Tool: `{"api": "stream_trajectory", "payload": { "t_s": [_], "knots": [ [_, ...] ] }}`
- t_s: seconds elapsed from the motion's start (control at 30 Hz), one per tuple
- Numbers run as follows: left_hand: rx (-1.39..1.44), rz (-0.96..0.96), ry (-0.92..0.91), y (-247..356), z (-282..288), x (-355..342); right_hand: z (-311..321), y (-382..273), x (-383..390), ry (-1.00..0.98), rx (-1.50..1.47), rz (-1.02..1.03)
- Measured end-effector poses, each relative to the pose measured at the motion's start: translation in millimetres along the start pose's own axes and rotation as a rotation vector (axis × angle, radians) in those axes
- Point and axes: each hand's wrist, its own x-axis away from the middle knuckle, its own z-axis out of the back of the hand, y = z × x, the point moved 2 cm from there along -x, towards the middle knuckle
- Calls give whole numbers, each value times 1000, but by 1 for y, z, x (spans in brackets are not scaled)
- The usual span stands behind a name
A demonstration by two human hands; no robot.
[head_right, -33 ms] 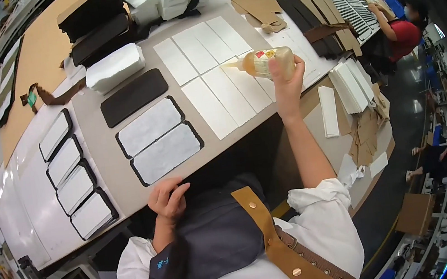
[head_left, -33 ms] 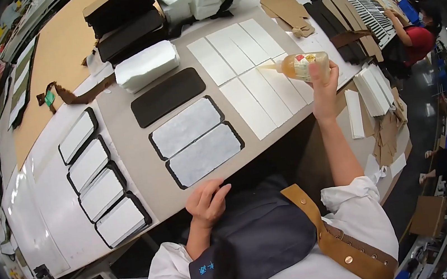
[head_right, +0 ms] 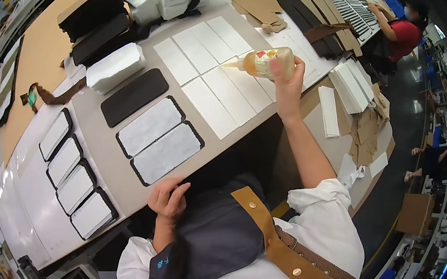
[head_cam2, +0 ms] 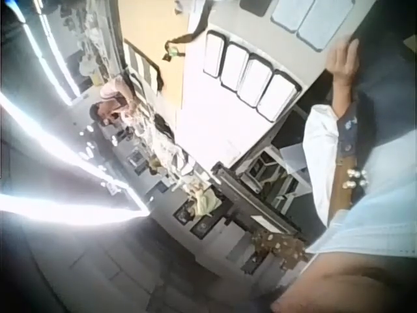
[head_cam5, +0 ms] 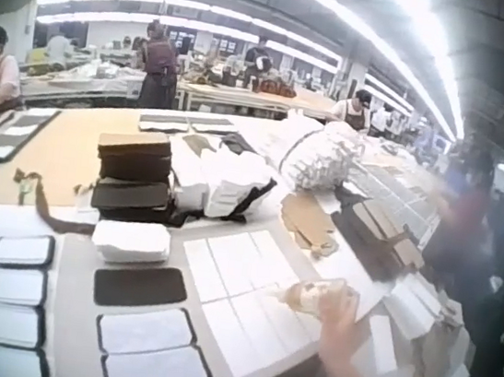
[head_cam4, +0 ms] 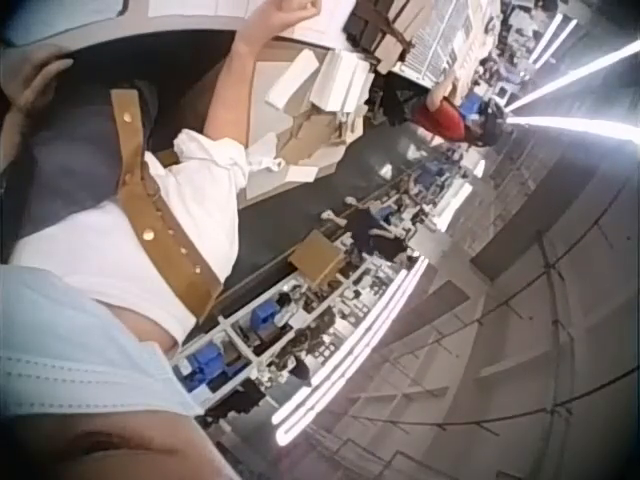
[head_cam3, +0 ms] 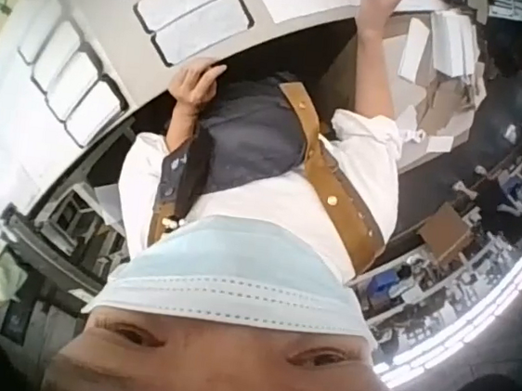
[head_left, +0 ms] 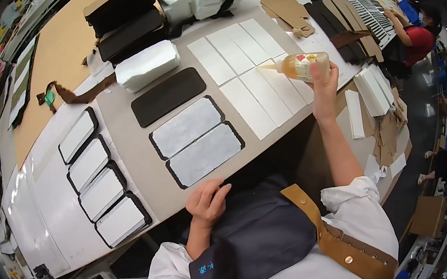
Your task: Applying protective film to leather panels and organizing adhesive-coated strips in a workshop.
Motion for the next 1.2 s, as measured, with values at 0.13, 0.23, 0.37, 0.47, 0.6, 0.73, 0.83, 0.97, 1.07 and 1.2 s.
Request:
{"api": "stream_trajectory", "payload": {
  "t_s": [0.13,0.23,0.37,0.47,0.6,0.73,0.83,0.97,1.07,1.2],
  "knots": [
    [1,2,1,0,-1,0,-1,-1,3,17,-79,-20],
    [2,2,3,0,-1,0,-4,-9,8,9,-15,26],
    [-2,-3,3,0,0,0,-13,-20,15,-19,3,60],
    [0,-3,4,0,-1,1,-19,-24,21,-54,24,66],
    [0,-9,34,1,-1,-2,-28,-24,29,-94,-47,59],
    [24,-2,35,0,-1,-1,-30,-14,31,-110,-143,13],
    [7,-8,26,0,0,1,-32,-17,34,-110,-128,37],
    [1,-4,12,0,1,0,-37,-22,38,-115,-57,90],
    [7,-4,14,0,1,0,-43,-30,43,-125,-33,89],
    [16,-7,15,0,1,-2,-51,-35,50,-169,-51,79]
  ]
}}
